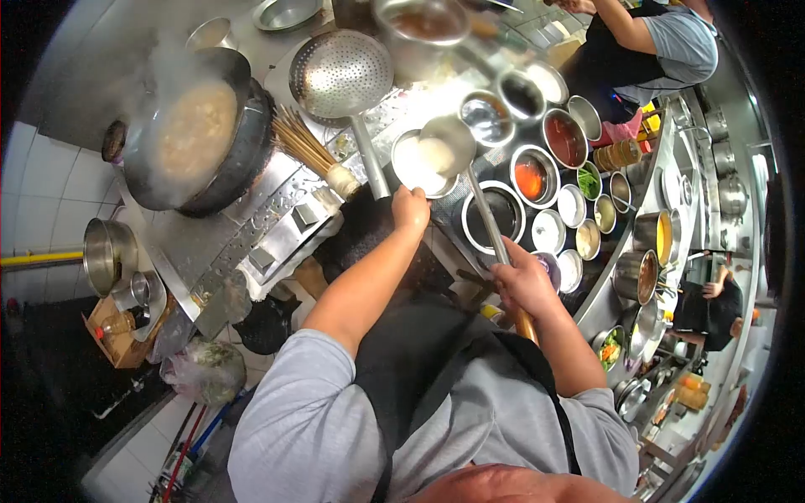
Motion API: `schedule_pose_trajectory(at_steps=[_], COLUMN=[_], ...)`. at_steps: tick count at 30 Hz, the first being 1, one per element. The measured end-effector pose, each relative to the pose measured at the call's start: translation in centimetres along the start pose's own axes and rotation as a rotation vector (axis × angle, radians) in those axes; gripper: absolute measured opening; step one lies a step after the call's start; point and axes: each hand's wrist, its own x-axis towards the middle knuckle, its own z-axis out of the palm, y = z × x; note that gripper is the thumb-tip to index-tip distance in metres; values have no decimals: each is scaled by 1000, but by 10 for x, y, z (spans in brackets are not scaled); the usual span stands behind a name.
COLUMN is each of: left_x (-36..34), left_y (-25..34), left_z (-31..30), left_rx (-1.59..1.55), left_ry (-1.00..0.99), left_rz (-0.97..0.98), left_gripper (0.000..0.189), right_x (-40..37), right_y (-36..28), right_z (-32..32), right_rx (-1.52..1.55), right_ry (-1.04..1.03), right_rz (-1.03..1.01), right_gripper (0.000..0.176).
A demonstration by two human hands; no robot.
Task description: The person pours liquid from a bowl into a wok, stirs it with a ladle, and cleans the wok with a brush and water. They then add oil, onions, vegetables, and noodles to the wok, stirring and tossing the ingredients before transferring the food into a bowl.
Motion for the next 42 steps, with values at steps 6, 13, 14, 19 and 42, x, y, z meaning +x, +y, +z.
schedule_pose_trajectory(at_steps=[6,13,14,19,42], left_x=[-5,2,-21,-67,-119], left_y=[1,-30,-12,-6,1], left_z=[-12,-96,-124,-293,-419], left_rx=[45,382,392,427,-1067], left_ry=[-54,-471,-394,498,371], left_rz=[-52,70,152,683,-182], left_gripper=[28,41,39,22,45], right_x=[-7,-26,-25,-14,203], right_y=[-2,-43,-51,-119,-279], right_z=[-13,-2,2,43,312], right_rx=[361,437,409,431,-787], right_ry=[-187,-196,-212,-329,-62], right_rz=[157,165,144,23,-711], right_gripper=[36,46,49,53,59])
